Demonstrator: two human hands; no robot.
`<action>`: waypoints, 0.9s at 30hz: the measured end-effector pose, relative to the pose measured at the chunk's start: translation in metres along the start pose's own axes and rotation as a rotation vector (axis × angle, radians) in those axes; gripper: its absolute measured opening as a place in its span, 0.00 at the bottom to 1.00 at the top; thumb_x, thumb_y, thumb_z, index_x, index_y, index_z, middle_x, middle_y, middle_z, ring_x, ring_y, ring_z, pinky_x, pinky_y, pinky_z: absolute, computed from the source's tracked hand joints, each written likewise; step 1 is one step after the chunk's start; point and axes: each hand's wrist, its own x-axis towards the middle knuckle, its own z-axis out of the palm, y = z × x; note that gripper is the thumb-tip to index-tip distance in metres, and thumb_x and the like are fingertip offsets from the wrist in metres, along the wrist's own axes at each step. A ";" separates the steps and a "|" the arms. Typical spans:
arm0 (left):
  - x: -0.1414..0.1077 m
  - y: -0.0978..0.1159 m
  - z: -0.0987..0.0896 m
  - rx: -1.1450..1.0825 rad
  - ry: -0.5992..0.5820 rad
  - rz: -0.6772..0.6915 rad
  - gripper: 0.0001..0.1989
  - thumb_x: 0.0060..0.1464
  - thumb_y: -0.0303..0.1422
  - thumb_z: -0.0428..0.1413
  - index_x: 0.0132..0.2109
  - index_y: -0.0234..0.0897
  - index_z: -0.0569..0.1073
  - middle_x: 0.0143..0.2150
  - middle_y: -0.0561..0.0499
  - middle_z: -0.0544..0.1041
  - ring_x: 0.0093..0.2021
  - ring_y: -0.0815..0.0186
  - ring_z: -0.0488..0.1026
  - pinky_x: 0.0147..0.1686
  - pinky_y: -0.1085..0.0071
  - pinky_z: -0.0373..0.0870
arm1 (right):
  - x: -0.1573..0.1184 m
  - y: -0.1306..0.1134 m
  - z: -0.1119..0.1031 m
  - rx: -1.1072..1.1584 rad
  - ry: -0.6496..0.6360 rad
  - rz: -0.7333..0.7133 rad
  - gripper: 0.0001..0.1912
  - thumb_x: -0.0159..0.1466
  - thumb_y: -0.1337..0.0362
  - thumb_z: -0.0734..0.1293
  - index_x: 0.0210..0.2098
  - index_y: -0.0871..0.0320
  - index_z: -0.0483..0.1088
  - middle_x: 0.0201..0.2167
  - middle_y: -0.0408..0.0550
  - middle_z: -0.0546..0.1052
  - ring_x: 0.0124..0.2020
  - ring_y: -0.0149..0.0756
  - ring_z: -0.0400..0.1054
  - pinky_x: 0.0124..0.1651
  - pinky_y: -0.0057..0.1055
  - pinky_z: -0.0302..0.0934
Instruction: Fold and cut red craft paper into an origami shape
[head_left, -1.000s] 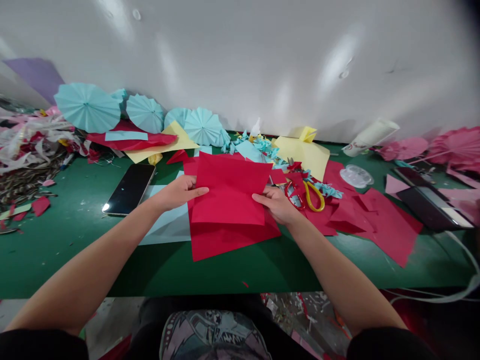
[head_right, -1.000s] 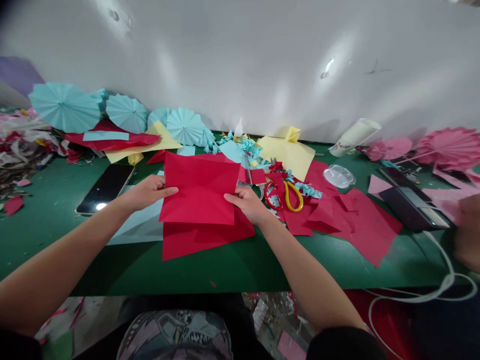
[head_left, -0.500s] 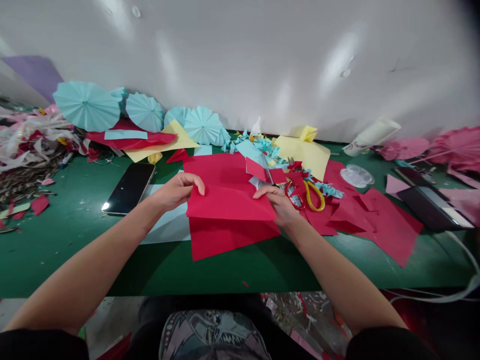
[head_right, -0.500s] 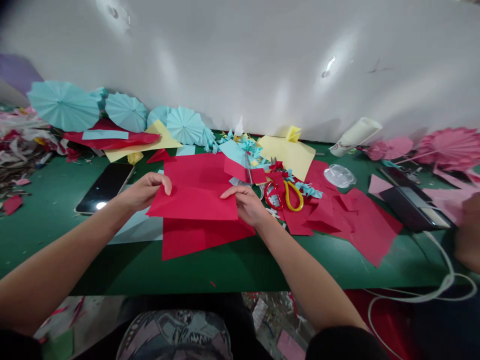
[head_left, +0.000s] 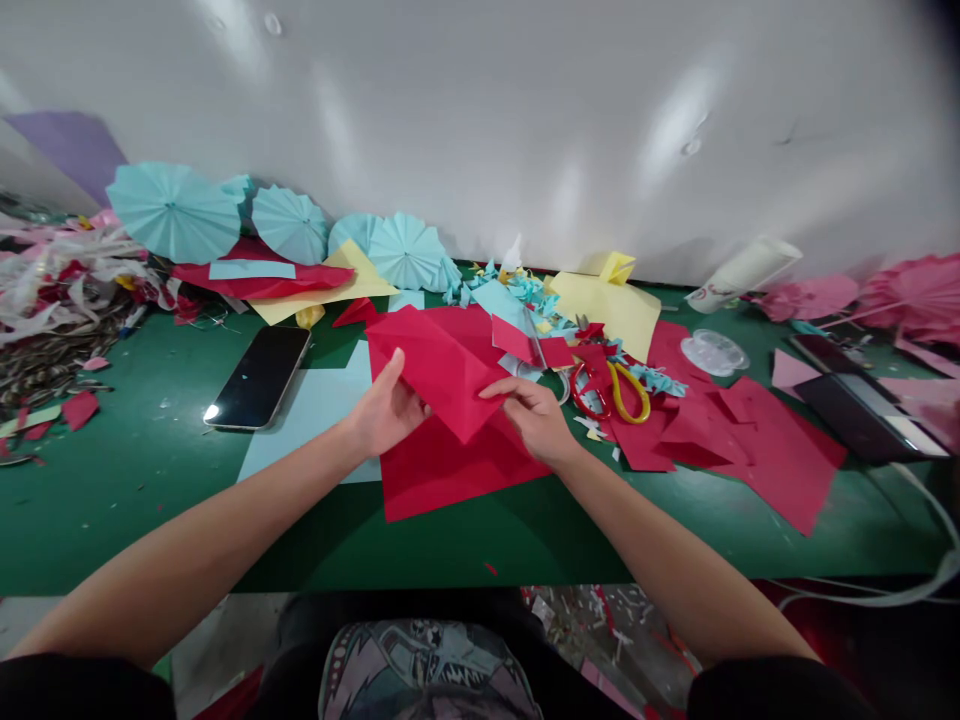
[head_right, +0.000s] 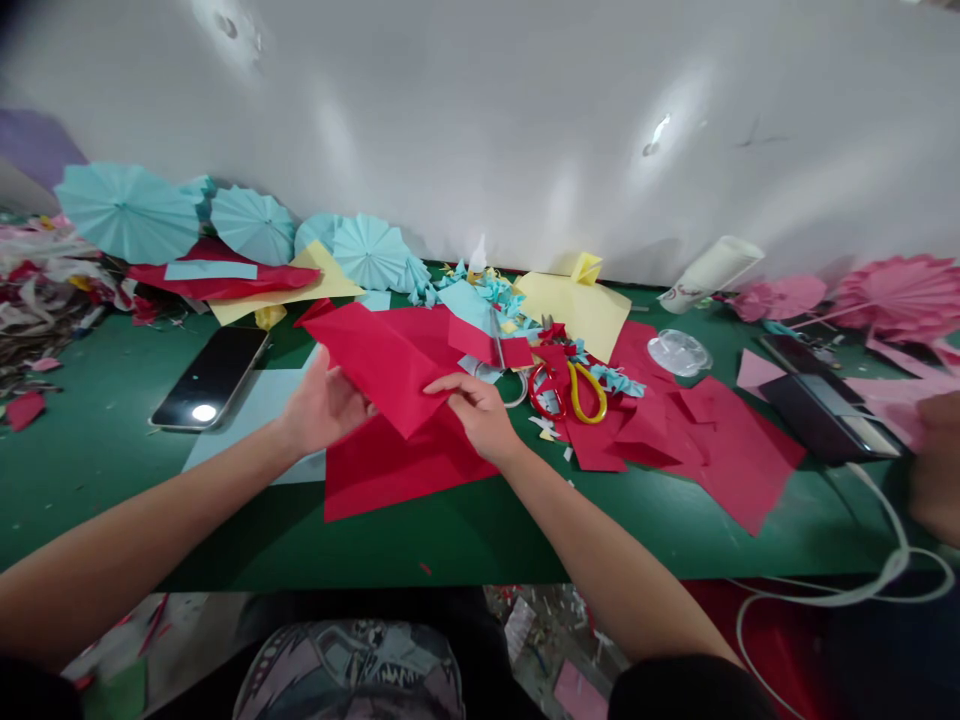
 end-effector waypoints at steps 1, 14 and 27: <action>-0.002 -0.003 0.003 -0.012 0.030 0.001 0.22 0.57 0.51 0.43 0.44 0.39 0.67 0.45 0.46 0.75 0.49 0.59 0.72 0.44 0.64 0.72 | -0.002 -0.001 0.001 -0.104 -0.073 -0.022 0.12 0.55 0.70 0.61 0.31 0.51 0.74 0.35 0.42 0.77 0.39 0.34 0.69 0.46 0.34 0.61; -0.005 -0.014 0.006 -0.122 0.150 0.063 0.07 0.47 0.31 0.60 0.35 0.34 0.71 0.33 0.48 0.78 0.41 0.57 0.76 0.43 0.61 0.72 | -0.006 -0.009 0.006 -0.294 -0.212 0.023 0.10 0.58 0.58 0.62 0.24 0.57 0.64 0.41 0.49 0.69 0.38 0.36 0.67 0.40 0.35 0.61; -0.027 -0.040 0.024 0.000 0.119 0.102 0.17 0.52 0.32 0.58 0.50 0.40 0.66 0.48 0.47 0.73 0.50 0.58 0.70 0.50 0.59 0.66 | -0.019 -0.012 0.029 -0.363 -0.137 0.217 0.22 0.55 0.54 0.67 0.45 0.58 0.66 0.45 0.53 0.75 0.45 0.42 0.70 0.45 0.38 0.65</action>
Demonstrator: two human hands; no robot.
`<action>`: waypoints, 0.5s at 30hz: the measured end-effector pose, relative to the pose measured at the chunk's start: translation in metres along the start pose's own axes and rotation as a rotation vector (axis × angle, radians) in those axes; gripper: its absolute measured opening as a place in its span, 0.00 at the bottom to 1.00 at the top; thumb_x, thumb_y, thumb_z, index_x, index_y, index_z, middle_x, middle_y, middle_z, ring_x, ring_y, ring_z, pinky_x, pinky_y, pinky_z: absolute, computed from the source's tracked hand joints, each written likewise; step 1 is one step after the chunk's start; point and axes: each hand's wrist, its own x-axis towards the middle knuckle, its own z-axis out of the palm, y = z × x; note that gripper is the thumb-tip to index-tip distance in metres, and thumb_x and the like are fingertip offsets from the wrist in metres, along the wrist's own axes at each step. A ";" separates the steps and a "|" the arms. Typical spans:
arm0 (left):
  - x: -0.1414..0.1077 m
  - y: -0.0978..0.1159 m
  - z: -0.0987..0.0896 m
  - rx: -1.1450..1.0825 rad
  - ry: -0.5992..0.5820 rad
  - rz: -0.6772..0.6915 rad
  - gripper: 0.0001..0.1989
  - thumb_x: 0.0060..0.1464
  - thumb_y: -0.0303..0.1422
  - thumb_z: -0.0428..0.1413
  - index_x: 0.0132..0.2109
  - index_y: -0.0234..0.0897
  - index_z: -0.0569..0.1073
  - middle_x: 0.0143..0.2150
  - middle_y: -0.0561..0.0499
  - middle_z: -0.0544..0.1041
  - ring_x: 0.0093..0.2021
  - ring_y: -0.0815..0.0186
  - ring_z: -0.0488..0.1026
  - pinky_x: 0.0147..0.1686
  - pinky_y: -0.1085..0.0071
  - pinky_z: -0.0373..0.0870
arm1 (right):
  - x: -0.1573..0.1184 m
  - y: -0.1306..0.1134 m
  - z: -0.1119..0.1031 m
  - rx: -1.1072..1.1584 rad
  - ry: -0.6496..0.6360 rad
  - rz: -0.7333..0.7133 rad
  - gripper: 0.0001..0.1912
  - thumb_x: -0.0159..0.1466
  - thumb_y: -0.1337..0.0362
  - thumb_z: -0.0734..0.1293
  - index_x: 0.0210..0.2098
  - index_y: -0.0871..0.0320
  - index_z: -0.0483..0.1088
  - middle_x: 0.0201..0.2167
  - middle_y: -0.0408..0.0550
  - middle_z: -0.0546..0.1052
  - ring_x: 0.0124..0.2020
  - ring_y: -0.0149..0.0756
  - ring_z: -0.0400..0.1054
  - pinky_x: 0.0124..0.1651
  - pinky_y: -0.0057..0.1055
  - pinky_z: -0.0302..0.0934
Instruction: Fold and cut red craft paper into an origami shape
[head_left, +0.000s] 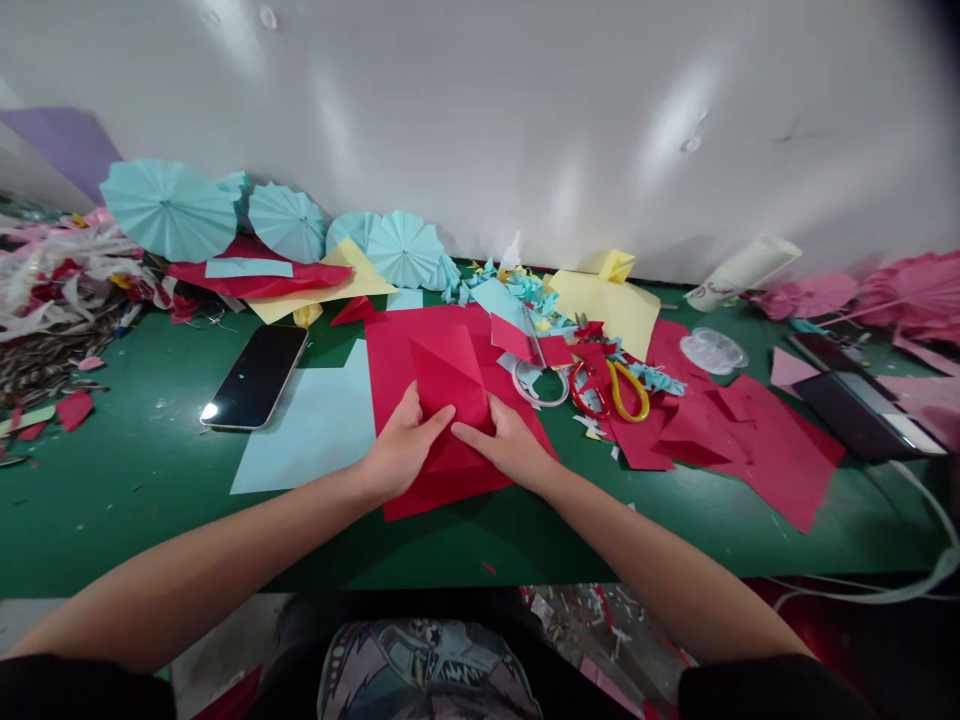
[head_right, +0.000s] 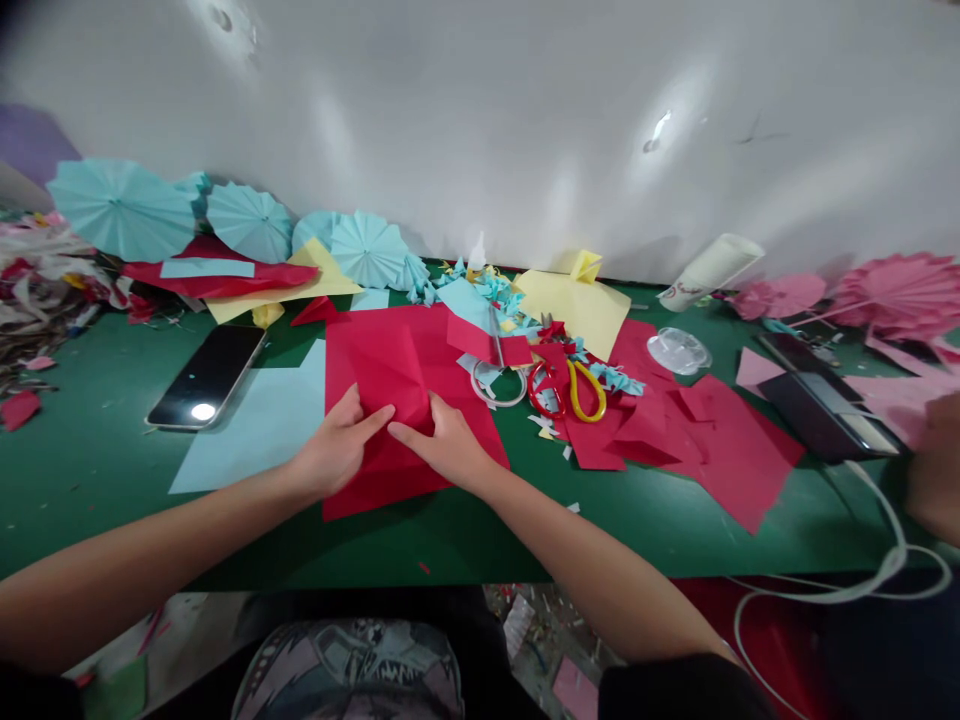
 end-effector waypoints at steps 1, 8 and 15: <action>-0.002 -0.002 0.000 0.005 -0.024 0.005 0.20 0.53 0.32 0.57 0.53 0.41 0.64 0.50 0.47 0.72 0.52 0.58 0.68 0.52 0.58 0.65 | 0.000 0.000 0.001 0.045 0.010 0.006 0.22 0.55 0.55 0.68 0.46 0.57 0.66 0.46 0.53 0.74 0.46 0.42 0.69 0.46 0.38 0.65; -0.007 0.004 0.008 -0.132 -0.122 -0.017 0.31 0.52 0.27 0.58 0.60 0.48 0.56 0.50 0.50 0.73 0.51 0.61 0.70 0.52 0.60 0.65 | 0.000 0.004 0.003 0.390 -0.029 0.098 0.17 0.51 0.66 0.68 0.41 0.58 0.69 0.39 0.49 0.77 0.40 0.41 0.73 0.43 0.38 0.67; 0.003 0.016 0.002 -0.366 -0.048 -0.277 0.20 0.52 0.32 0.58 0.52 0.34 0.68 0.43 0.43 0.77 0.45 0.56 0.74 0.50 0.58 0.68 | -0.003 0.006 0.001 0.307 -0.172 0.093 0.14 0.51 0.64 0.69 0.37 0.59 0.69 0.37 0.48 0.77 0.38 0.40 0.72 0.40 0.36 0.67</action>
